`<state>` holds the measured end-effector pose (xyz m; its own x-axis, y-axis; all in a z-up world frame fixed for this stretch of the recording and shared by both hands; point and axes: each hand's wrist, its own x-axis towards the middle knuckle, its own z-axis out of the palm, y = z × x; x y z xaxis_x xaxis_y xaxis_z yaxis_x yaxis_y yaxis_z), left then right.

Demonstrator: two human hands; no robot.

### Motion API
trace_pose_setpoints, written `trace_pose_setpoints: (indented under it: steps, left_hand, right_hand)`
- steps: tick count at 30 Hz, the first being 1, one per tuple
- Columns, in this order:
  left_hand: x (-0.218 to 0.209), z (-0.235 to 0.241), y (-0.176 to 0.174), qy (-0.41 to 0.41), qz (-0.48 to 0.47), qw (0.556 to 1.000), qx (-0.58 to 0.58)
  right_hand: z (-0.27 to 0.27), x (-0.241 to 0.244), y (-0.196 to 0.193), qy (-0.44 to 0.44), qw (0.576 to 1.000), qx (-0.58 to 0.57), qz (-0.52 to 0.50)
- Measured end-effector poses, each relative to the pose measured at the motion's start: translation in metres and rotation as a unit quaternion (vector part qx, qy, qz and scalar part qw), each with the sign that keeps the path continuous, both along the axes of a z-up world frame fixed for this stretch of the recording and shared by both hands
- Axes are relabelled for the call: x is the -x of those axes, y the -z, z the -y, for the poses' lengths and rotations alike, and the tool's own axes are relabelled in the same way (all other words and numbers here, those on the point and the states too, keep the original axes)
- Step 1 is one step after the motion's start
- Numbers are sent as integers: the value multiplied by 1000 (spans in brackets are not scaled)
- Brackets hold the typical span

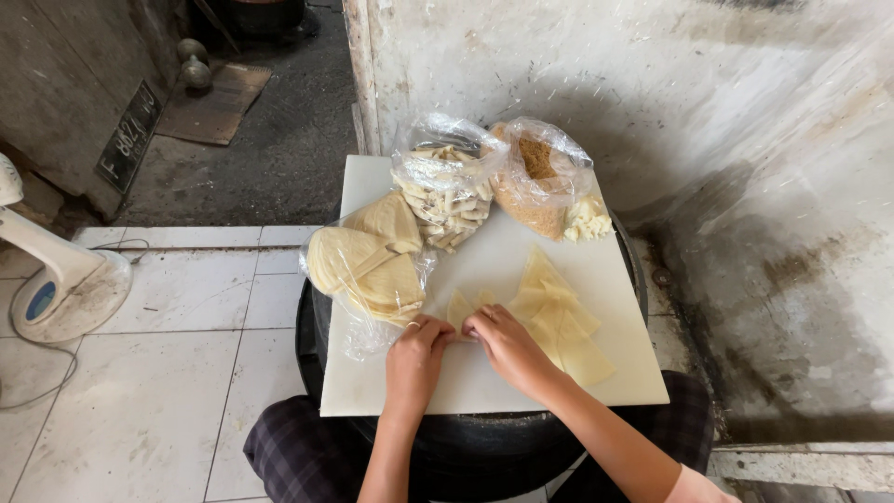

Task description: The person places a small amount of filling onto a thin wrapper sheet and folds it into a triangular shape. They repeat this process multiple times, creating a stack of folded food items.

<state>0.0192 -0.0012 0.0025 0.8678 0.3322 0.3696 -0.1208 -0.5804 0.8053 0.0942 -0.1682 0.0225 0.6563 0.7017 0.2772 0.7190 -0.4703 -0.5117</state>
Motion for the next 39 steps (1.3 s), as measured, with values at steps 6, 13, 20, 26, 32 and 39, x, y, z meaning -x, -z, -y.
trace_pose_setpoints:
  steps: [6, 13, 20, 26, 32, 39]
  left_hand:
    - [-4, -1, 5, -8, -13, 1000, -12]
    - [-10, 4, 4, -45, -27, 996, -72]
    - [-10, 6, 3, -52, -57, 997, 0]
    - [-3, 5, 2, -31, 4, 999, 18]
    - [-8, 8, 6, -62, -37, 997, -9]
    - [-5, 0, 12, -6, -67, 997, -24]
  right_hand:
    - [-1, 4, 11, -9, 997, -29, 74]
    - [-9, -5, 0, 60, 997, -9, -54]
    - [-5, -1, -6, -5, 999, -45, -9]
    - [-4, 2, 2, -11, 998, -36, 58]
    - [-9, -14, 5, -9, 1000, 5, 7]
    - [-8, -19, -4, 40, 984, 58, -166]
